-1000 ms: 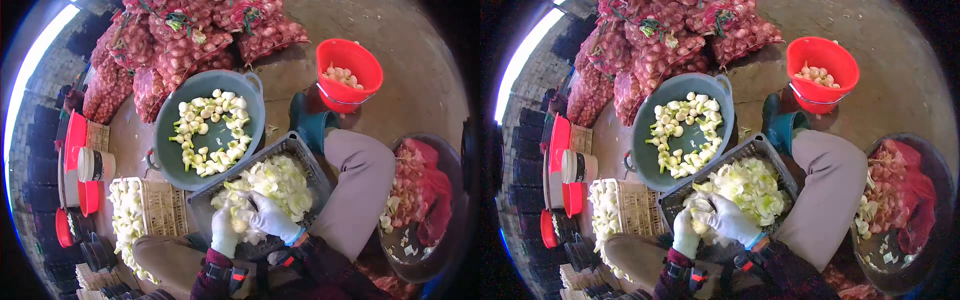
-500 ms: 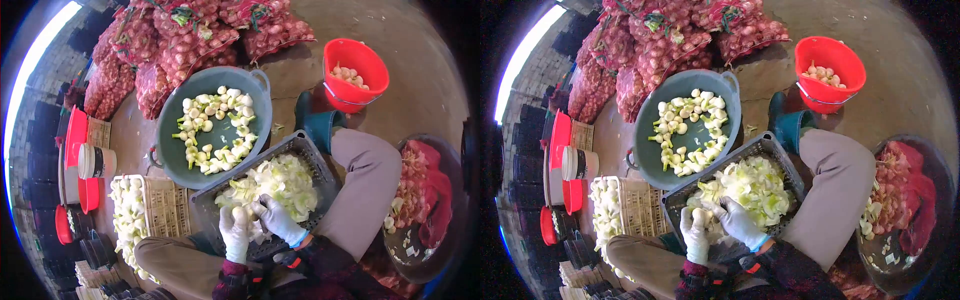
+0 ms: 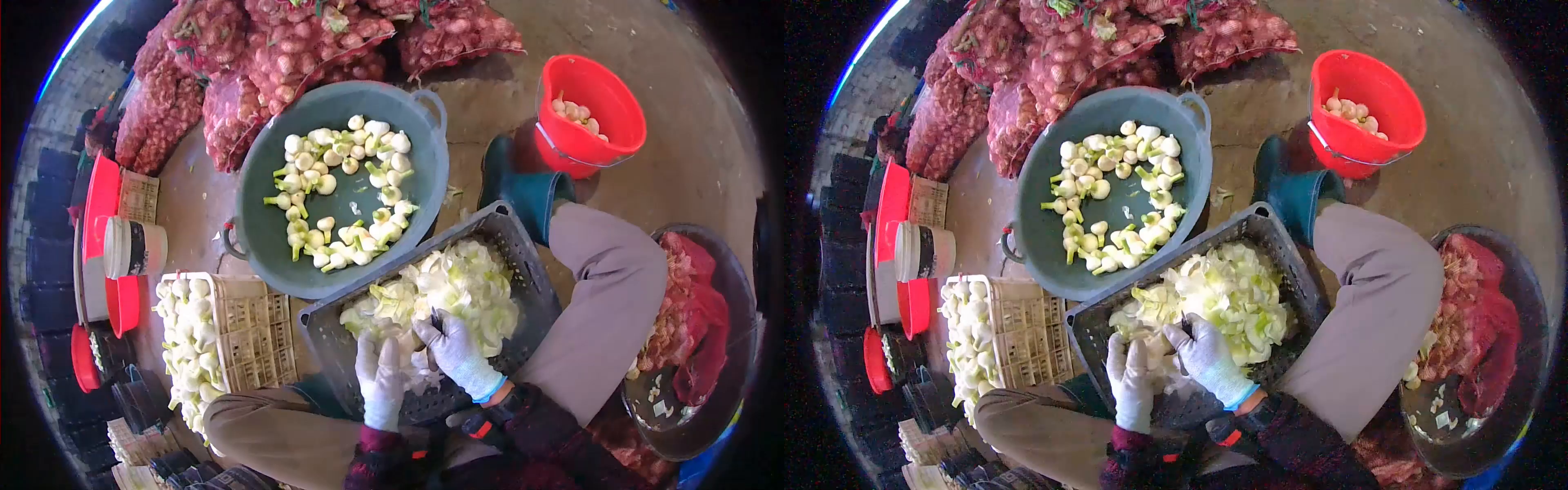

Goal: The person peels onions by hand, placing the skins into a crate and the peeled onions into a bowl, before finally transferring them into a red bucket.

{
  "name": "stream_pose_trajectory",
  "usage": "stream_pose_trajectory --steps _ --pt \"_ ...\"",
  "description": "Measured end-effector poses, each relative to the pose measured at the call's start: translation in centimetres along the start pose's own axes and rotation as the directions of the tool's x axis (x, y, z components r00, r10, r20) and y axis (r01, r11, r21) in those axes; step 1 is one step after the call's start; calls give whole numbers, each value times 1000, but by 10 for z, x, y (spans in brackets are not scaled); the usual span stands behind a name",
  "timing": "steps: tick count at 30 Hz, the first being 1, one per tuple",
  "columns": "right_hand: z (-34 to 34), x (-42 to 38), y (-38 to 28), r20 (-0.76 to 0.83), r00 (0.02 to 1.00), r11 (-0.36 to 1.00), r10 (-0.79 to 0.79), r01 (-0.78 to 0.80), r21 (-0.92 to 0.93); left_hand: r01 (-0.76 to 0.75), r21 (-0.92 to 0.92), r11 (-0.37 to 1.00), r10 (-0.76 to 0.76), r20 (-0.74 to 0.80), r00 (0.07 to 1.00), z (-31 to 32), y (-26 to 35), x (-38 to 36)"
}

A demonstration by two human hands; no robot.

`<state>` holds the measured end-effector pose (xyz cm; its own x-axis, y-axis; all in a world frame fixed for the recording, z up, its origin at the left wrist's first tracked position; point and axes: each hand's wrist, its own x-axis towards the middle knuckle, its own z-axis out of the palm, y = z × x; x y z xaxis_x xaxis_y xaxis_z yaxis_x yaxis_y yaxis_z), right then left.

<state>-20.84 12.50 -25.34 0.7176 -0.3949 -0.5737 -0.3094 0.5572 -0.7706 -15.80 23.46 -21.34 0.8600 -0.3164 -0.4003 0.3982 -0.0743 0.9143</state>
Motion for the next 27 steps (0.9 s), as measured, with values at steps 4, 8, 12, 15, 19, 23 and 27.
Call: stream_pose_trajectory --steps 4,8,12,15,19,23,27 --pt "5 -3 5 -51 998 998 -23 19 -67 -125 -87 988 119 -71 990 -4 -31 7" --pt "7 -3 3 5 881 667 -473 362 -651 -220 436 873 284 -88 955 2 -28 7" --pt "0 -6 -7 1 890 741 -456 381 -553 117 -33 993 -116 5 993 -3 -19 6" --pt "-12 -8 -21 14 971 948 -239 236 -214 152 -40 988 -145 148 978 -17 -30 6" --pt "-19 -14 -37 226 962 910 153 -227 347 422 -405 811 -287 353 890 -13 -33 8" --pt "-28 -18 -69 89 978 760 190 -204 617 349 -671 654 -120 364 924 -20 -28 7" --pt "-46 -10 -59 67 952 515 -300 220 -829 270 -731 627 -115 256 960 -25 8 4"
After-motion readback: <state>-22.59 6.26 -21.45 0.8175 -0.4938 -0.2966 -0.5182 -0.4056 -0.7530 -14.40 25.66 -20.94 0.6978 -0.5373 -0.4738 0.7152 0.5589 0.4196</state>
